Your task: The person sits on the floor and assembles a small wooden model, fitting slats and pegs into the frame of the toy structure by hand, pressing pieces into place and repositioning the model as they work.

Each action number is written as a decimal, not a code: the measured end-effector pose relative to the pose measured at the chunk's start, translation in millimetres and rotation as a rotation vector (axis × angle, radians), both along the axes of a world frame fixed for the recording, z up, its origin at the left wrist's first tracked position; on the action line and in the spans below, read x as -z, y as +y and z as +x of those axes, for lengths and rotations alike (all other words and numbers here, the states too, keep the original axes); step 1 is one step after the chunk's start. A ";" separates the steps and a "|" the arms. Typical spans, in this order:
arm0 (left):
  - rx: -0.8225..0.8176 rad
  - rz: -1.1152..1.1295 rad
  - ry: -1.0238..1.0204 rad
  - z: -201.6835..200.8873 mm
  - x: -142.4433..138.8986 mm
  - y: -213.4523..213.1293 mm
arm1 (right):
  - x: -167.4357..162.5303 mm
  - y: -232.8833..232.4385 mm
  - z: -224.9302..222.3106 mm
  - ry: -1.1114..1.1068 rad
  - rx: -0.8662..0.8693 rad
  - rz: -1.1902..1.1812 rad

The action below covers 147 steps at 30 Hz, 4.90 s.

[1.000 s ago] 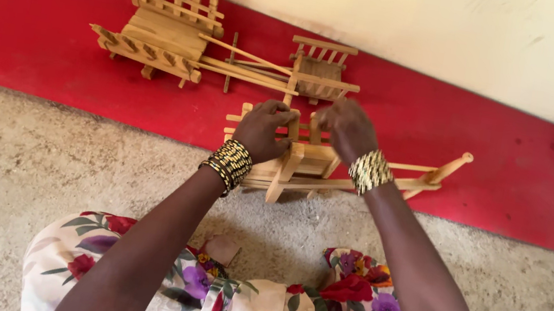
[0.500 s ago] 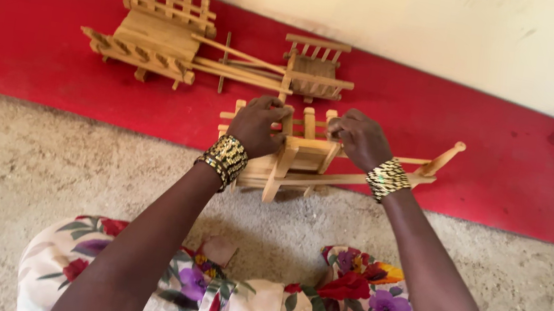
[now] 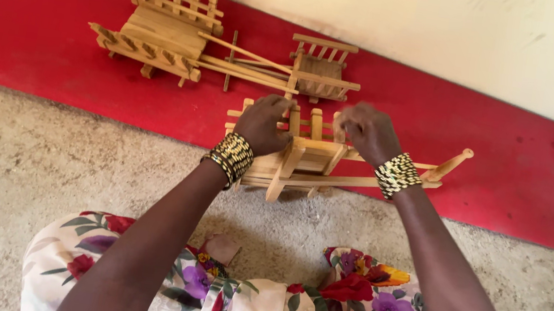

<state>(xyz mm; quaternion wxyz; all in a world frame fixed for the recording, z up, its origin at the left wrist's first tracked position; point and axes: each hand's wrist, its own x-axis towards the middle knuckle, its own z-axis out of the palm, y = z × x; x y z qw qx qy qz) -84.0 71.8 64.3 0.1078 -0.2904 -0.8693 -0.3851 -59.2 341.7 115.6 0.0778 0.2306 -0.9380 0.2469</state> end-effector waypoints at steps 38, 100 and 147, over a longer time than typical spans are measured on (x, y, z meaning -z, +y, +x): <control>-0.252 0.836 -0.581 -14.9 43.5 -46.9 | 3.2 -164.9 -42.6 0.098 0.003 0.108; -0.520 0.562 -0.578 -15.8 41.3 -39.6 | -31.4 -17.0 -14.5 -0.492 0.191 0.251; -0.100 0.426 -0.021 -9.8 33.6 -36.6 | -1.8 -71.3 -12.3 -0.173 -0.240 0.076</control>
